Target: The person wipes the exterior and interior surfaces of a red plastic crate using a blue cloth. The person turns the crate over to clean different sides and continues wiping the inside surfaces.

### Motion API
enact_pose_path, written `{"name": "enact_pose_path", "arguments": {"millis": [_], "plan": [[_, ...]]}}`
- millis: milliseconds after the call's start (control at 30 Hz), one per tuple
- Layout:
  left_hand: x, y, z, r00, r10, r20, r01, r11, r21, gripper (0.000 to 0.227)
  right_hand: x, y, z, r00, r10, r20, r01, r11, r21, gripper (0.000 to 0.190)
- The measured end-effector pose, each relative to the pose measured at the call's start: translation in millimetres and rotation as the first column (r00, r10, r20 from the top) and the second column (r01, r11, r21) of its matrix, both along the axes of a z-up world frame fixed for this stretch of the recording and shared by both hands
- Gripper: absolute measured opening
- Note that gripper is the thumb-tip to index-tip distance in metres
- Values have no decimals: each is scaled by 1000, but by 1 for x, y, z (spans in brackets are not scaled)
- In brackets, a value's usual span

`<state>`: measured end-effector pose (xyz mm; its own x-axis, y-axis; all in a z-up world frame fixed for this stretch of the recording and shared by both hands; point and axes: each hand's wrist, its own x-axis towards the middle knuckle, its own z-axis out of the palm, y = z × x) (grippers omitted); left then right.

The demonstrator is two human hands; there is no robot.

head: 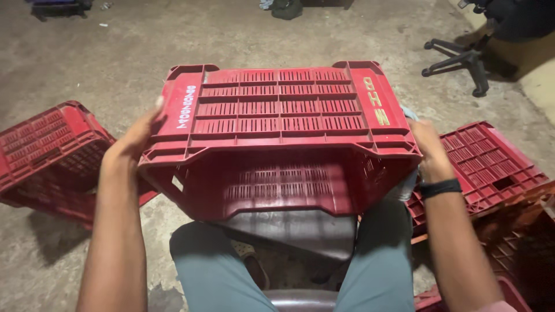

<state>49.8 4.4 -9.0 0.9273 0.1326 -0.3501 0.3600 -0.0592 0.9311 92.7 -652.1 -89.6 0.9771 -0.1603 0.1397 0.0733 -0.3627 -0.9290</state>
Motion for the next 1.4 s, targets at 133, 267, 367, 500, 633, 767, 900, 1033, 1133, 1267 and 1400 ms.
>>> {"name": "enact_pose_path", "arguments": {"millis": [133,267,367,500,633,767,900,1033,1133,1267,1400], "plan": [[10,6,-2,999,-29,40,12,932,362,78,0,14,40,959,-66,276,71,997,-8,22],[-12,-22,27,887,-147,438,-285,573,769,73,-39,57,107,964,-92,249,106,993,-45,23],[-32,-70,47,816,-289,501,-233,628,742,60,-66,101,139,877,344,334,-62,772,-633,41],[-55,-132,69,774,-452,445,-56,650,758,52,-98,124,146,924,376,66,-155,528,-835,73],[-68,-193,74,472,-651,594,-62,648,759,57,-83,114,135,922,387,-22,-240,524,-817,76],[-73,-235,61,450,-791,415,-72,431,899,79,-25,113,133,880,467,-89,-336,479,-811,74],[-70,-230,53,483,-774,410,-62,437,897,76,23,122,141,912,352,-210,-363,455,-813,77],[-70,-231,49,517,-741,427,-127,427,895,60,27,127,146,889,415,-196,-395,475,-787,78],[-68,-233,46,532,-721,444,-157,431,889,57,3,120,149,871,451,-193,-414,466,-781,80],[-66,-232,42,558,-712,427,-169,406,898,56,-42,115,160,849,463,-255,-488,499,-716,83],[-66,-233,42,542,-706,455,-181,431,884,56,-91,103,166,804,553,-217,-518,474,-712,71]]}}
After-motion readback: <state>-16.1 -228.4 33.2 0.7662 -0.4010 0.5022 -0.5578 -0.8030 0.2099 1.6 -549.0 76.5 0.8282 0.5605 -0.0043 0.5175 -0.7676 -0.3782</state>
